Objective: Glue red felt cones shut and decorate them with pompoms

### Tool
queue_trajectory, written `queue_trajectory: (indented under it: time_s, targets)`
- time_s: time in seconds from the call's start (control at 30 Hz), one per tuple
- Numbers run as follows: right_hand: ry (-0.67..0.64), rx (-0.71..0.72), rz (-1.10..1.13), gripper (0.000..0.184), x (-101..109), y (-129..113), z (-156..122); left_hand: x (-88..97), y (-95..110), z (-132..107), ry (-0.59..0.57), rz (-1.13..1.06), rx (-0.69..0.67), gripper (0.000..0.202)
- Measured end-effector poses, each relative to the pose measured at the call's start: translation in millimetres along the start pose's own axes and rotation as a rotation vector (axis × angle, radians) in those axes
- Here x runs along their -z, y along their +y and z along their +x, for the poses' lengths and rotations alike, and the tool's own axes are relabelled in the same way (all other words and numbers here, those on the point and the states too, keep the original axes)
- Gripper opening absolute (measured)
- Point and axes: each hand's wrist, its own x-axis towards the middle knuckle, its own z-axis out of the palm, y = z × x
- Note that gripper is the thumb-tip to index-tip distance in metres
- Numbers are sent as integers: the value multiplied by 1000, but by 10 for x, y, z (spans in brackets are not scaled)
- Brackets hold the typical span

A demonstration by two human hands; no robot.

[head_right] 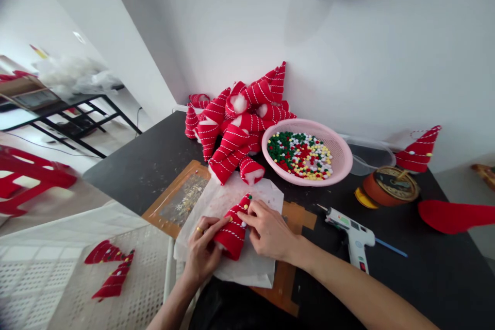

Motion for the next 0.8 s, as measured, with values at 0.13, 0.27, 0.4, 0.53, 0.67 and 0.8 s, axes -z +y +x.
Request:
queue_trajectory:
  time_s: [0.13, 0.27, 0.4, 0.53, 0.67, 0.8]
  targets:
    - [30, -40, 94, 60, 72, -14, 3, 7, -10, -9, -3, -8, 26, 63]
    - [151, -171, 378, 59, 145, 13, -16, 20, -12, -21, 21, -6, 83, 62]
    - [237, -441, 748, 51, 42, 68, -20, 37, -25, -39, 72, -17, 107, 58]
    - [237, -608, 1154, 65, -45, -36, 39, 64, 5, -29, 139, -88, 61, 51]
    - [204, -626, 1369, 55, 1, -245, 49, 48, 131, 9, 178, -156, 50, 46]
    - [226, -601, 1460, 43, 13, -302, -34, -45, 233, -19, 173, -253, 96, 46]
